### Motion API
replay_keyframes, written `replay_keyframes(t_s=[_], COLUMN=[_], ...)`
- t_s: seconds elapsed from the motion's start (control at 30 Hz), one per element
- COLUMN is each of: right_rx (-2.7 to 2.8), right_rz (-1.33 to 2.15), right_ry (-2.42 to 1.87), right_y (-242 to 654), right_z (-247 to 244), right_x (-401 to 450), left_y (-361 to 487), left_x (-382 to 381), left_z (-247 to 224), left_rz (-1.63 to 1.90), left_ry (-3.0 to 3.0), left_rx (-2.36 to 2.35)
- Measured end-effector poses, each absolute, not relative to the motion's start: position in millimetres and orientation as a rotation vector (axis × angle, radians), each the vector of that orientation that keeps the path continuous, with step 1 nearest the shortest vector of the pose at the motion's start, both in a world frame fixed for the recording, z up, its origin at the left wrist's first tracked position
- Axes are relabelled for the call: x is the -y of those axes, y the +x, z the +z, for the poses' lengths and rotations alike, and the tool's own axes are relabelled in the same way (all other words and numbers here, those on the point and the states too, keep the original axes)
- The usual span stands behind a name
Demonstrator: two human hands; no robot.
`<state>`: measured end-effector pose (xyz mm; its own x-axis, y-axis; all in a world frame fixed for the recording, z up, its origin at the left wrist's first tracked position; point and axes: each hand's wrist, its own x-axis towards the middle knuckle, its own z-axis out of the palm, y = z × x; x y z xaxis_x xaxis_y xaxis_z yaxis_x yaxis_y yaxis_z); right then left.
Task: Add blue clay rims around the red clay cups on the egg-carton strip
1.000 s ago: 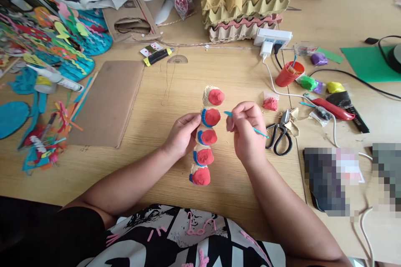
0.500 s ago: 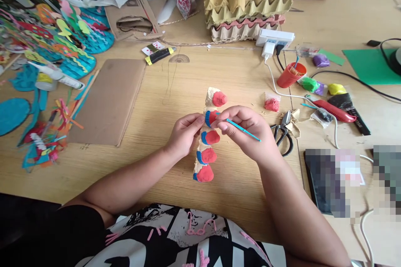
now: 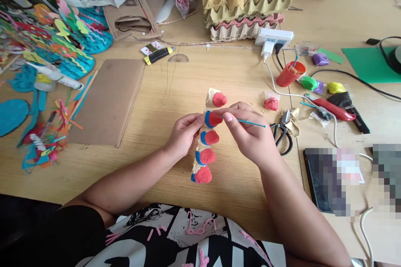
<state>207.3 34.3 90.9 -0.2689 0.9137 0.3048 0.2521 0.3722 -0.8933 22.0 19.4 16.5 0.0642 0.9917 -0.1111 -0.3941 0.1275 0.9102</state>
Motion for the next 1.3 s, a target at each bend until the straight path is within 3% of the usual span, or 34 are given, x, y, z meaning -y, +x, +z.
replay_keyframes(t_s=[0.5, 1.03, 1.3], right_rx=[1.638, 2.056, 2.081], right_rz=[0.99, 0.464, 0.448], right_ry=[-1.204, -1.125, -1.069], right_y=[206, 210, 211], right_z=[84, 80, 79], right_x=[-31, -40, -42], left_y=[21, 20, 20], left_x=[-15, -17, -17], left_z=[24, 20, 19], left_rz=[1.252, 1.221, 1.204], left_ry=[1.095, 1.162, 1.172], left_rx=[-1.017, -1.0, -0.991])
